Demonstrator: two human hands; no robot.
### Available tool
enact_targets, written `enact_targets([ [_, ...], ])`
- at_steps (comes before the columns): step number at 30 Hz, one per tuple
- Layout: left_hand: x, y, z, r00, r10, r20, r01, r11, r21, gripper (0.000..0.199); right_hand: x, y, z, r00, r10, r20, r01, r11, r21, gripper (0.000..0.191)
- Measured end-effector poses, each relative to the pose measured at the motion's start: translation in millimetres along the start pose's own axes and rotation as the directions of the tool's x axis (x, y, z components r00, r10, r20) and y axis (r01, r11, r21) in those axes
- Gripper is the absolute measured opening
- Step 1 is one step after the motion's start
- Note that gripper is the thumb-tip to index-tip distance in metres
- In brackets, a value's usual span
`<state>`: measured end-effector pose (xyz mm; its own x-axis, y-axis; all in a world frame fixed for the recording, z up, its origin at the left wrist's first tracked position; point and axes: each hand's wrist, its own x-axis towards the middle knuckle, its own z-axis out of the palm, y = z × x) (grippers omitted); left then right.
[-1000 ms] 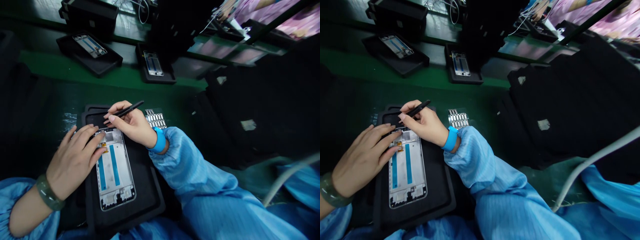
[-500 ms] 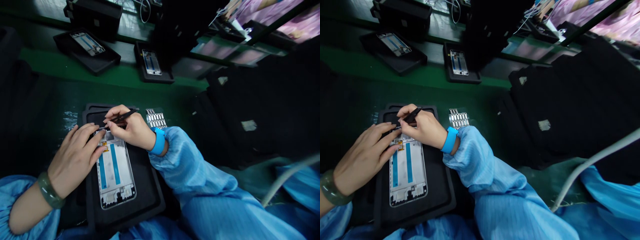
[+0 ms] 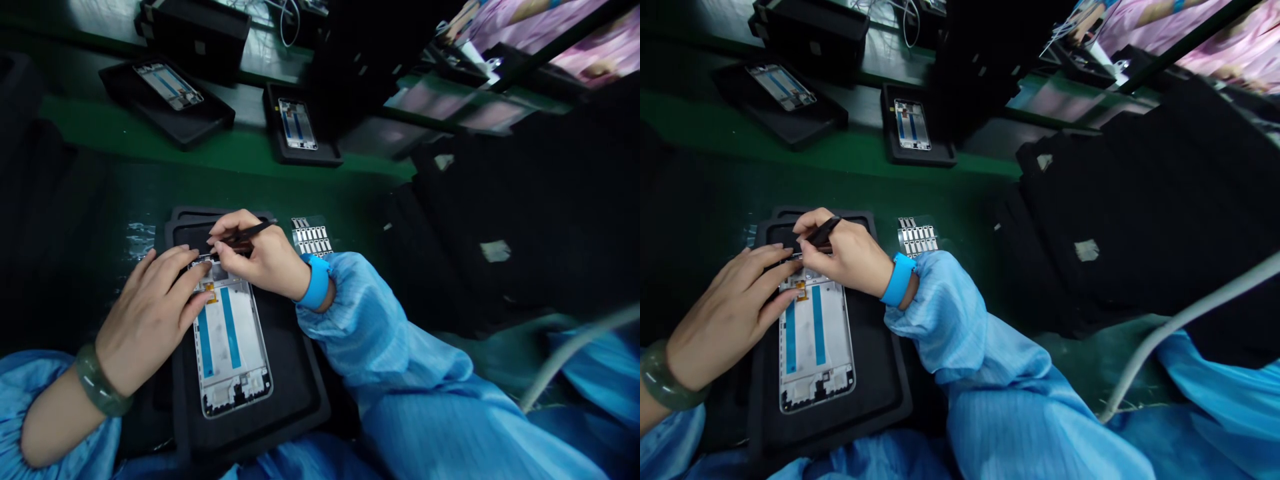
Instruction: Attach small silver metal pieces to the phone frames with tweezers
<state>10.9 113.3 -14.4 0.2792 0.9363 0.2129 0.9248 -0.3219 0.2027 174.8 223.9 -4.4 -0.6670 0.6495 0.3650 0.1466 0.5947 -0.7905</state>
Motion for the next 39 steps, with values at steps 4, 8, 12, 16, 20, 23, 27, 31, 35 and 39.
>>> enact_targets([
  [4, 0, 0, -0.1, 1.000, 0.005, -0.002, -0.005, 1.000, -0.002, 0.034, 1, -1, -2, 0.999, 0.030, 0.020, -0.030, 0.999, 0.030, 0.014],
  [8, 0, 0, -0.4, 1.000, 0.007, -0.003, -0.007, 1.000, -0.006, 0.033, 4, -1, -3, 0.998, 0.033, 0.049, -0.035, 0.999, 0.031, 0.012],
  [12, 0, 0, -0.4, 1.000, 0.010, -0.006, -0.011, 1.000, -0.018, 0.034, 7, 0, -4, 0.997, -0.001, 0.082, 0.002, 1.000, -0.015, 0.013],
  [16, -1, -2, -0.6, 1.000, 0.017, -0.001, -0.017, 0.999, -0.037, 0.035, 9, 0, -4, 0.996, 0.016, 0.085, -0.018, 0.999, 0.027, 0.014],
  [20, -2, -4, -1.8, 0.999, 0.028, 0.022, -0.026, 0.997, -0.075, 0.037, 7, 0, 0, 0.998, -0.004, 0.070, 0.004, 1.000, -0.003, 0.013],
  [23, -3, -5, -3.2, 0.999, 0.023, 0.042, -0.019, 0.995, -0.094, 0.041, 6, 0, 2, 0.997, -0.024, 0.068, 0.030, 0.996, -0.083, 0.013],
  [27, -3, -4, -3.8, 0.998, 0.015, 0.058, -0.009, 0.995, -0.098, 0.043, 7, 0, 1, 0.998, -0.002, 0.070, 0.005, 0.999, -0.043, 0.014],
  [31, -2, -4, -2.8, 0.999, 0.010, 0.049, -0.006, 0.995, -0.095, 0.042, 12, -1, -2, 0.992, 0.005, 0.126, 0.000, 0.999, -0.046, 0.014],
  [35, -2, -3, -2.1, 0.999, 0.009, 0.043, -0.006, 0.996, -0.085, 0.043, 17, -2, -6, 0.983, -0.014, 0.184, 0.028, 0.997, -0.070, 0.015],
  [39, -3, -2, -1.6, 0.999, 0.008, 0.040, -0.006, 0.998, -0.062, 0.042, 20, -1, -7, 0.981, 0.011, 0.194, -0.005, 1.000, -0.031, 0.016],
])
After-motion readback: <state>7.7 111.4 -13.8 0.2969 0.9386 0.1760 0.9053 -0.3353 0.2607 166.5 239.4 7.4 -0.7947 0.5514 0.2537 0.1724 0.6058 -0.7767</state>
